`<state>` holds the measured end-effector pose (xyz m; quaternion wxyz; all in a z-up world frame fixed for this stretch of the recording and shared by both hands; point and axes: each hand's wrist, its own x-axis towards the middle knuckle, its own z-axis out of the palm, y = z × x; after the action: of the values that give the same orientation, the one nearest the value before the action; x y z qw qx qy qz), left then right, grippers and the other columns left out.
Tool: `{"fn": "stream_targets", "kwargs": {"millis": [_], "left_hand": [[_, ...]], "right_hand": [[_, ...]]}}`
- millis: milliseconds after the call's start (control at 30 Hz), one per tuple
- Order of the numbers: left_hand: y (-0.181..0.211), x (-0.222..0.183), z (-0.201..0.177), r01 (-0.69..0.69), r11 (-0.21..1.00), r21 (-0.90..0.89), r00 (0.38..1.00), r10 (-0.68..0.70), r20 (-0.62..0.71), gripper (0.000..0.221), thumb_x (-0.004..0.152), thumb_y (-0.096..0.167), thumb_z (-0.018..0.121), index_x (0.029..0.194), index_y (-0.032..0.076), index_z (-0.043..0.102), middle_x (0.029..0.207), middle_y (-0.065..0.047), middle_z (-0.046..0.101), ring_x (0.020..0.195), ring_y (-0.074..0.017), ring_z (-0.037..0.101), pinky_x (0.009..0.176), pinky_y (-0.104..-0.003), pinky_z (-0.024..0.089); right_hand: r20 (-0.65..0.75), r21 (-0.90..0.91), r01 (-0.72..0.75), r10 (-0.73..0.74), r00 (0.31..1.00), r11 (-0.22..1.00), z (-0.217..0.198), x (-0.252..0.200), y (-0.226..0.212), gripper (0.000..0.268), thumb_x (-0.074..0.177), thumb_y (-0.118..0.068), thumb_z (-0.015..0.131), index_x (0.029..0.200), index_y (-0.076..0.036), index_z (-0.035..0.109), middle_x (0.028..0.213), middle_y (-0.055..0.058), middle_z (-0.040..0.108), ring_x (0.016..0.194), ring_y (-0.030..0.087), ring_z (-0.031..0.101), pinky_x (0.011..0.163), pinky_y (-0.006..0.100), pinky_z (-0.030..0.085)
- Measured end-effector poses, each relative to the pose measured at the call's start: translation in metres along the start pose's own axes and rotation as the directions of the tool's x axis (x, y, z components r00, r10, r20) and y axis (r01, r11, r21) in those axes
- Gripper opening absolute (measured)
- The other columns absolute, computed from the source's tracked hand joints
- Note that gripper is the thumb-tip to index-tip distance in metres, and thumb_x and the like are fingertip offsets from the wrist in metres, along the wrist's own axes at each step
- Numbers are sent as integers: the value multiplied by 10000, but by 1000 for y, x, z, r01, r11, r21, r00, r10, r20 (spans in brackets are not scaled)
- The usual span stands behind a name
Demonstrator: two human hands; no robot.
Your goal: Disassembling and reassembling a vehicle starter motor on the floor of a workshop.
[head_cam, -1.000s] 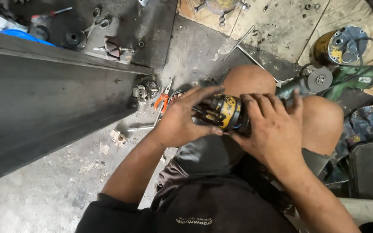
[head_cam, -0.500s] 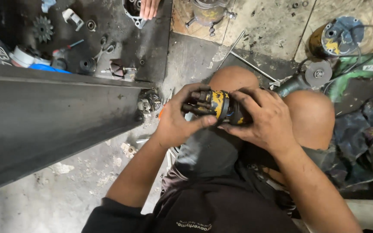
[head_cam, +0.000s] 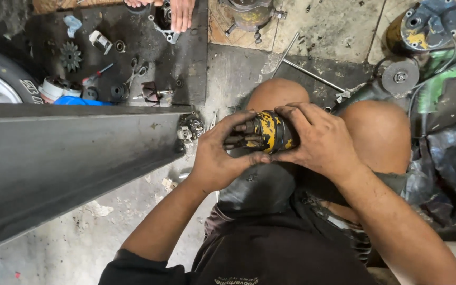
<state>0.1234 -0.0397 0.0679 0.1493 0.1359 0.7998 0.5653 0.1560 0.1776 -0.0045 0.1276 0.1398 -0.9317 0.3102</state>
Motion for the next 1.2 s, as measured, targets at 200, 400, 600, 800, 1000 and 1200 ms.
{"fn": "stream_targets", "kwargs": {"millis": [200,400,600,800,1000,1200], "left_hand": [[-4,12,4,-104,994,16,990,102,95,709,730,185,947,1334,26,613,1225,-323,679,1070,-538,696,879,-629,619],[-15,18,0,15,1000,-4,990,-14,138,751,687,185,979,1336,62,623,1116,-260,719,991,-451,745,814,-549,642],[-24,17,4,124,978,-167,988,-105,115,776,673,139,990,1355,80,626,1092,-239,682,990,-376,735,836,-500,650],[-22,18,1,211,944,-252,975,-185,125,799,672,151,994,1373,84,616,1109,-193,668,1014,-285,720,880,-412,645],[-27,16,5,203,944,-259,977,-178,117,794,714,151,972,1407,94,590,1129,-177,660,1022,-238,688,900,-377,637],[-22,12,9,202,960,-195,978,-186,97,778,704,175,975,1378,85,597,1129,-209,667,1032,-312,722,888,-423,644]], "right_hand": [[-37,37,-34,35,999,999,11,-12,12,873,641,-681,870,1264,-108,660,1046,53,661,1000,259,720,806,378,601],[5,175,-98,99,995,980,1,-6,7,875,562,-598,941,1192,-56,668,1030,116,692,971,331,732,785,460,601],[35,495,-102,97,995,863,-8,0,17,573,807,-426,792,1208,-42,650,1076,132,724,1044,362,722,867,452,564],[97,560,-135,97,991,817,-17,7,14,446,864,-279,731,1219,-20,653,1071,199,737,1022,449,710,843,532,553],[109,440,-215,186,977,872,-9,-1,13,628,678,-388,837,1218,-124,652,1082,96,739,1042,334,721,872,467,554],[76,351,-217,203,976,911,-8,-3,10,661,655,-455,870,1200,-138,670,996,93,743,976,325,731,834,449,572]]}}
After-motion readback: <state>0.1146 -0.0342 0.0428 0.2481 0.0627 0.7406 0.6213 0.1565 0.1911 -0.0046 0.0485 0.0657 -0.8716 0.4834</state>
